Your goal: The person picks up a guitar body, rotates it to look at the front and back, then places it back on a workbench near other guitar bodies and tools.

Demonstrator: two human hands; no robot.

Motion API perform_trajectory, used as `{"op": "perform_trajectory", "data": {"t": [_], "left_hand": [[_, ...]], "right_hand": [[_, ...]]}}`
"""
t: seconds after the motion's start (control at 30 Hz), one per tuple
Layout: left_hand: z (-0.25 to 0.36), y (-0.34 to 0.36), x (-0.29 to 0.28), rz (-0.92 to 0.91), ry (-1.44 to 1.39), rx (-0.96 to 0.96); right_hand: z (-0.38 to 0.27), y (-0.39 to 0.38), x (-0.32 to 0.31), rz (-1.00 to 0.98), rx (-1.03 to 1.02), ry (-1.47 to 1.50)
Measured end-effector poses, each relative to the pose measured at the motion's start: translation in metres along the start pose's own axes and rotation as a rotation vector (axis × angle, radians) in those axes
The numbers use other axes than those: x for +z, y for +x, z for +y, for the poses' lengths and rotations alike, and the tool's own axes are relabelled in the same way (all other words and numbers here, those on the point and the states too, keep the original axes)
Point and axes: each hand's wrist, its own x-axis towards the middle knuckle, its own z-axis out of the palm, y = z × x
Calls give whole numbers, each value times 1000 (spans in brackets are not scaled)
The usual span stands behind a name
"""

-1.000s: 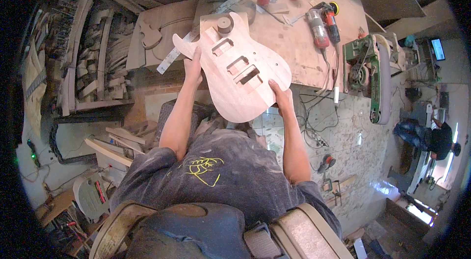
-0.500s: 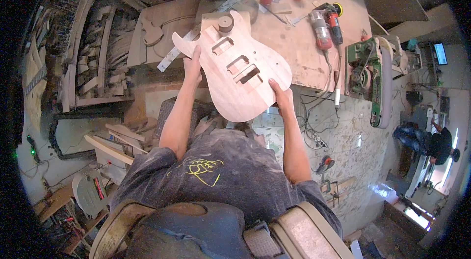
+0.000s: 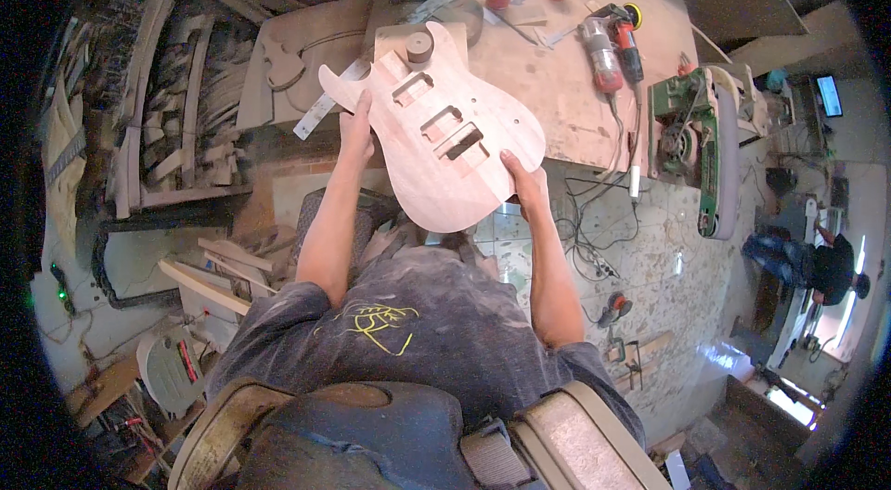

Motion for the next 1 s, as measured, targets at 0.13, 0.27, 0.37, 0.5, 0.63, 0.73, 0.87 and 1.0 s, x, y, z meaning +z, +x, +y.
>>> {"op": "perform_trajectory", "data": {"t": [0.13, 0.27, 0.37, 0.5, 0.63, 0.73, 0.87, 1.0], "left_hand": [[-3, 2, -4, 58, 12, -1], [0, -6, -2, 19, -13, 0], [11, -19, 8, 60, 11, -27], [11, -22, 6, 75, 13, -53], [2, -21, -1, 77, 33, -17], [-5, -18, -9, 11, 40, 38], [-10, -26, -6, 7, 41, 28], [-11, -44, 2, 83, 77, 0]], "right_hand": [[14, 10, -6, -27, -2, -57], [24, 14, -8, -29, -128, -30], [26, 11, -13, -52, -35, -74], [31, 9, -14, -68, -75, -42], [33, 3, -15, -53, -33, -60], [40, 3, -18, -57, -70, -38], [46, 3, -26, -61, -90, -39], [37, -11, -32, -62, -10, -59]]}}
